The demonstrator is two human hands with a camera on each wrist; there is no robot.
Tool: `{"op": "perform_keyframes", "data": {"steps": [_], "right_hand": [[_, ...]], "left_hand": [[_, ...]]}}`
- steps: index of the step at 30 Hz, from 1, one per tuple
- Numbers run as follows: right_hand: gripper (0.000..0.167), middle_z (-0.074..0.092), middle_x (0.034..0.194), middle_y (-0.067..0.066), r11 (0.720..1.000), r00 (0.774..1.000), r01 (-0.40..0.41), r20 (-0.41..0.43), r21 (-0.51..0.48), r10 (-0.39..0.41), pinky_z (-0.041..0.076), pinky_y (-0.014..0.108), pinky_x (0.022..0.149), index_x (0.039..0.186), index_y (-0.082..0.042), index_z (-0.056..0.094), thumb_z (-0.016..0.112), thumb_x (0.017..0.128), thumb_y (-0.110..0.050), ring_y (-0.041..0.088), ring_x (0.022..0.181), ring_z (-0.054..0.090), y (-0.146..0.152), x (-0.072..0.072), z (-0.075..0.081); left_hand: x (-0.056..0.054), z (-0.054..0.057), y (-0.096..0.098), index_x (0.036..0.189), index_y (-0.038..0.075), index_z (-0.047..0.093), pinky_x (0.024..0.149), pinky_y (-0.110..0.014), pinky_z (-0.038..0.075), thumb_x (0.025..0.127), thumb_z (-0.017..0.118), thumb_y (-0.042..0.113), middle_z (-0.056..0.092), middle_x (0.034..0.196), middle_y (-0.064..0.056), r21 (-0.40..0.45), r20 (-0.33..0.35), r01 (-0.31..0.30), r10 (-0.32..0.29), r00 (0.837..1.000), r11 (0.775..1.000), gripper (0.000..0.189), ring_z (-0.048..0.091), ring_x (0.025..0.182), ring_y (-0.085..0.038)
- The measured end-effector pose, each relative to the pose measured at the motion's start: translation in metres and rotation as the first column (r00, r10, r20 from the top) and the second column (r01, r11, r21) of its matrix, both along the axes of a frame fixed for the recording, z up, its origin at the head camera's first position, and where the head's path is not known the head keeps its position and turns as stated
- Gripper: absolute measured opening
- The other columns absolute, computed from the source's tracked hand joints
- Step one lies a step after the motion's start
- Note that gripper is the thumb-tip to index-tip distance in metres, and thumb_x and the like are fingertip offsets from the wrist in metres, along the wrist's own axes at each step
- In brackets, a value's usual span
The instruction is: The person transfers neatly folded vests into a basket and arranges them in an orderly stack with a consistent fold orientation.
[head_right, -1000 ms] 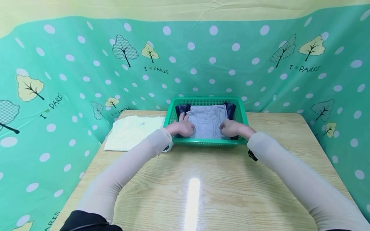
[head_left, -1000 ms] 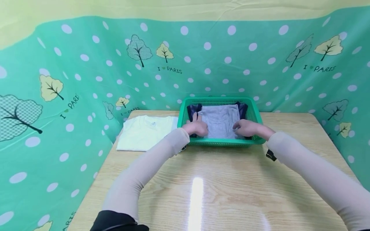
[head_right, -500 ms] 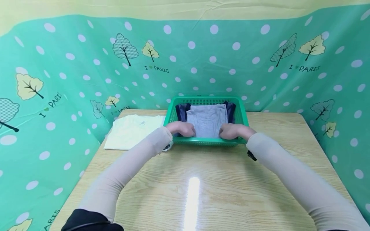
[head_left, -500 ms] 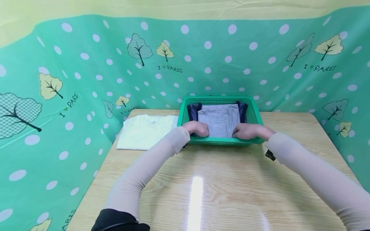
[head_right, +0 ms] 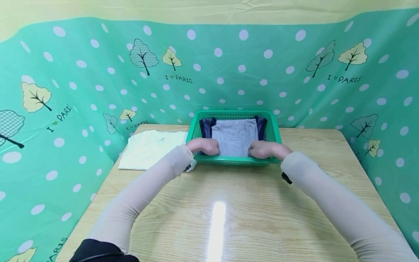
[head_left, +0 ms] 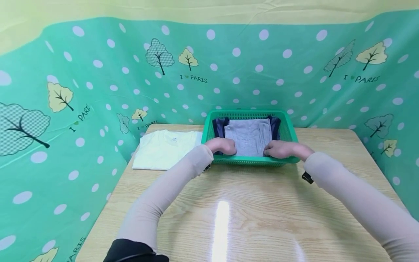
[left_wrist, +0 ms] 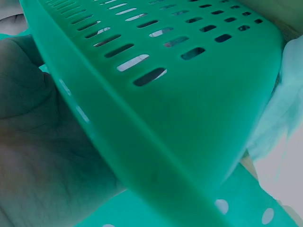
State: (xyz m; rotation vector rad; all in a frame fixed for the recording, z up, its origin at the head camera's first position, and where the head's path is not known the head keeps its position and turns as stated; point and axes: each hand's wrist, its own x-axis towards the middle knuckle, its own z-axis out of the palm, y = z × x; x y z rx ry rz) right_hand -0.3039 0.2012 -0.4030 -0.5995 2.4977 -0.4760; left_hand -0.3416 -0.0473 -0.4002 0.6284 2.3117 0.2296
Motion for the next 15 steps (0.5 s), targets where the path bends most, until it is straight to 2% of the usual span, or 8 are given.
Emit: {"op": "perform_keyframes", "data": {"steps": [4, 7, 8, 11, 13, 14, 15], "right_hand": [[0.04, 0.071, 0.119, 0.021, 0.998, 0.999, 0.016, -0.038, -0.059, -0.018, 0.052, 0.056, 0.099, 0.128, 0.01, 0.068, 0.044, 0.111, -0.016, 0.036, 0.112, 0.065, 0.001, 0.0, -0.003], [0.038, 0.07, 0.099, 0.013, 0.993, 0.996, 0.035, -0.08, -0.117, -0.045, 0.054, 0.048, 0.086, 0.117, 0.008, 0.072, 0.044, 0.112, -0.017, 0.025, 0.089, 0.063, -0.001, 0.0, -0.006], [0.037, 0.07, 0.097, 0.012, 0.989, 0.992, 0.042, -0.108, -0.14, -0.057, 0.054, 0.046, 0.084, 0.117, 0.008, 0.072, 0.045, 0.112, -0.017, 0.023, 0.086, 0.062, -0.002, 0.001, -0.007], [0.033, 0.072, 0.098, 0.015, 0.975, 0.972, 0.053, -0.212, -0.218, -0.1, 0.056, 0.046, 0.081, 0.118, 0.009, 0.071, 0.051, 0.111, -0.016, 0.022, 0.083, 0.064, -0.006, 0.003, -0.007], [0.03, 0.075, 0.107, 0.018, 0.961, 0.946, 0.053, -0.294, -0.273, -0.136, 0.058, 0.049, 0.084, 0.123, 0.009, 0.071, 0.056, 0.108, -0.013, 0.023, 0.088, 0.068, -0.012, 0.007, -0.004], [0.029, 0.075, 0.109, 0.018, 0.953, 0.934, 0.054, -0.324, -0.297, -0.154, 0.059, 0.049, 0.083, 0.122, 0.008, 0.072, 0.057, 0.108, -0.012, 0.025, 0.09, 0.069, -0.016, 0.008, -0.002], [0.027, 0.075, 0.109, 0.018, 0.945, 0.922, 0.051, -0.349, -0.322, -0.169, 0.059, 0.05, 0.083, 0.121, 0.007, 0.073, 0.058, 0.107, -0.011, 0.026, 0.091, 0.07, -0.021, 0.01, 0.001]], "left_hand": [[0.002, -0.002, -0.003, 0.079, 0.012, 0.044, 0.071, -0.034, 0.037, 0.111, 0.042, 0.015, 0.039, 0.077, -0.004, 0.017, -0.021, -0.034, 0.034, 0.999, 0.999, 0.033, 0.032, 0.066, -0.017], [0.004, -0.003, -0.007, 0.077, 0.011, 0.044, 0.066, -0.032, 0.036, 0.11, 0.043, 0.012, 0.038, 0.076, -0.004, 0.047, -0.058, -0.036, 0.039, 0.998, 0.998, 0.033, 0.031, 0.065, -0.016], [0.004, -0.002, -0.009, 0.078, 0.008, 0.051, 0.067, -0.03, 0.037, 0.109, 0.044, 0.012, 0.046, 0.079, -0.003, 0.061, -0.073, -0.039, 0.044, 0.996, 0.997, 0.032, 0.036, 0.067, -0.015], [0.006, 0.0, -0.014, 0.088, 0.001, 0.061, 0.07, -0.029, 0.04, 0.11, 0.045, 0.013, 0.05, 0.083, -0.003, 0.116, -0.124, -0.041, 0.056, 0.991, 0.992, 0.03, 0.038, 0.067, -0.014], [0.007, 0.002, -0.019, 0.098, -0.004, 0.066, 0.074, -0.031, 0.042, 0.112, 0.045, 0.016, 0.05, 0.084, -0.006, 0.163, -0.144, -0.056, 0.08, 0.986, 0.985, 0.033, 0.037, 0.067, -0.015], [0.007, 0.004, -0.021, 0.106, -0.004, 0.071, 0.077, -0.032, 0.044, 0.112, 0.046, 0.017, 0.055, 0.088, -0.006, 0.193, -0.155, -0.071, 0.102, 0.983, 0.979, 0.033, 0.04, 0.068, -0.016], [0.009, 0.006, -0.024, 0.107, -0.003, 0.071, 0.079, -0.033, 0.045, 0.113, 0.047, 0.019, 0.054, 0.089, -0.006, 0.219, -0.167, -0.081, 0.119, 0.979, 0.972, 0.033, 0.041, 0.069, -0.016]]}}
